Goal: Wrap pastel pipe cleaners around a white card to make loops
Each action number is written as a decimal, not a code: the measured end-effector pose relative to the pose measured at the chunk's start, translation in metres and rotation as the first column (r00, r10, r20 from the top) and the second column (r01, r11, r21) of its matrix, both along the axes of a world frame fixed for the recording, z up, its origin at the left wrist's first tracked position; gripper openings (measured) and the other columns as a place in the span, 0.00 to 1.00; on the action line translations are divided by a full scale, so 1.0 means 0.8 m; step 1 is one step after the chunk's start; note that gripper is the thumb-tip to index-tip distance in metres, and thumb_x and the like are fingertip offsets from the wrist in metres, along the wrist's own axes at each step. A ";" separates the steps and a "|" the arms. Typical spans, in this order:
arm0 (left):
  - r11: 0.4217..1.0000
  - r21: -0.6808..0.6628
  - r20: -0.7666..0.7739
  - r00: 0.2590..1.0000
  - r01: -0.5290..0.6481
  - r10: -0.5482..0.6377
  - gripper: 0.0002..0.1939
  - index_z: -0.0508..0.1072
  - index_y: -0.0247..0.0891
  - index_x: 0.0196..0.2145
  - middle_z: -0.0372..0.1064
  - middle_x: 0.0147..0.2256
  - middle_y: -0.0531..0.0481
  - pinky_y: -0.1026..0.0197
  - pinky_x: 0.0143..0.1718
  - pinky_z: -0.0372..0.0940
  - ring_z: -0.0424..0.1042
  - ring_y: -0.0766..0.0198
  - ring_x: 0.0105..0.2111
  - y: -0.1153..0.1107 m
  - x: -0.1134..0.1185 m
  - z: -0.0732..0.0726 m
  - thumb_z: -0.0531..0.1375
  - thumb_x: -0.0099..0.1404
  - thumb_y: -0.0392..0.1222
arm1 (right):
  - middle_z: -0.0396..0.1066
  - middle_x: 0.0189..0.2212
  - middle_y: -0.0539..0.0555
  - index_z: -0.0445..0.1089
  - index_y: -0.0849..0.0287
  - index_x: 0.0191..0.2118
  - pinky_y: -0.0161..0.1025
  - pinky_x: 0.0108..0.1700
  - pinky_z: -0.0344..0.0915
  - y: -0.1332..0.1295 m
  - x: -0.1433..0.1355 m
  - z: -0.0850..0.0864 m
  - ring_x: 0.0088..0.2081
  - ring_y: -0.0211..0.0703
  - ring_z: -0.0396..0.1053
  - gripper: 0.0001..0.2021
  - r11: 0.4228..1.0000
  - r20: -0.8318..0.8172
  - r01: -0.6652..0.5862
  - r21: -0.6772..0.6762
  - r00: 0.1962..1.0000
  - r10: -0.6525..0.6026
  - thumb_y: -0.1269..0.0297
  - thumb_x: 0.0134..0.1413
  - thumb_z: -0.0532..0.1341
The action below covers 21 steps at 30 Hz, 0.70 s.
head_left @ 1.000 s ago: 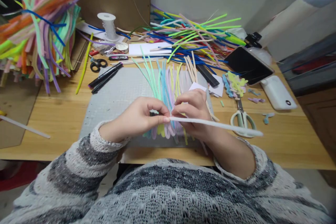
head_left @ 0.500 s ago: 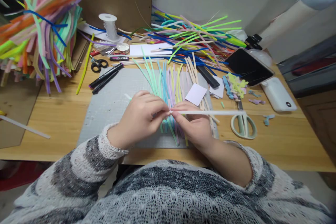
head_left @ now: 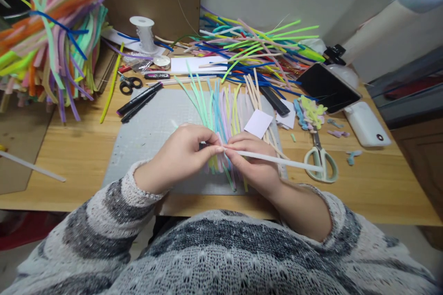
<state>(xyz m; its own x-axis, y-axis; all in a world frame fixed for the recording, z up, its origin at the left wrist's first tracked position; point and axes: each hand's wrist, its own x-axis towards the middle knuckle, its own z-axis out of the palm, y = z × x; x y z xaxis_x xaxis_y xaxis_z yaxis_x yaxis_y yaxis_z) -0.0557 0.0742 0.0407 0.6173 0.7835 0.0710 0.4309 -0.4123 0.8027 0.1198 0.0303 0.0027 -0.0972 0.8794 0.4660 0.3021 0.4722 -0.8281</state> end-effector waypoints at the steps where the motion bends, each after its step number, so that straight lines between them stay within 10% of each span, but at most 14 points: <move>1: 0.999 -0.035 0.016 1.000 -0.002 0.002 0.09 0.73 0.36 0.25 0.71 0.23 0.53 0.62 0.30 0.61 0.69 0.66 0.25 0.000 0.000 0.000 0.59 0.62 0.39 | 0.74 0.30 0.51 0.76 0.55 0.34 0.38 0.35 0.69 -0.001 0.000 0.001 0.33 0.36 0.71 0.06 1.000 -0.009 -0.008 0.002 1.000 0.008 0.71 0.51 0.62; 11: 0.982 -0.190 0.092 0.996 0.013 0.004 0.06 0.73 0.36 0.27 0.72 0.23 0.53 0.65 0.25 0.63 0.69 0.69 0.20 -0.003 0.000 -0.001 0.58 0.61 0.36 | 0.73 0.30 0.50 0.75 0.54 0.34 0.39 0.37 0.68 -0.005 -0.004 -0.006 0.34 0.37 0.70 0.07 1.000 -0.101 -0.011 0.001 0.995 0.011 0.72 0.51 0.63; 17: 0.991 0.122 0.066 0.997 -0.048 0.040 0.05 0.73 0.36 0.26 0.72 0.24 0.51 0.60 0.32 0.63 0.70 0.65 0.27 0.000 -0.002 -0.005 0.59 0.60 0.35 | 0.73 0.34 0.50 0.74 0.52 0.38 0.40 0.40 0.67 -0.002 -0.005 -0.002 0.37 0.37 0.70 0.08 0.999 -0.052 -0.048 0.018 0.997 0.049 0.70 0.54 0.61; 21: 0.941 0.328 0.040 0.996 -0.089 0.080 0.03 0.73 0.38 0.29 0.73 0.28 0.53 0.56 0.41 0.60 0.70 0.63 0.31 0.000 -0.008 0.001 0.60 0.60 0.37 | 0.73 0.41 0.53 0.73 0.53 0.43 0.46 0.47 0.64 0.003 0.024 0.016 0.44 0.43 0.69 0.11 0.997 0.283 -0.072 -0.031 0.956 0.078 0.68 0.55 0.59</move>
<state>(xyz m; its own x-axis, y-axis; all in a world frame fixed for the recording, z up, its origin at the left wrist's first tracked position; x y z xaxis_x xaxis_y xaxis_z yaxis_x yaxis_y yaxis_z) -0.0621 0.0744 0.0412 0.5443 0.7631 0.3484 0.4571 -0.6181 0.6396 0.1387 0.0326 0.0156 -0.2888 0.8735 0.3918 0.4906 0.4865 -0.7229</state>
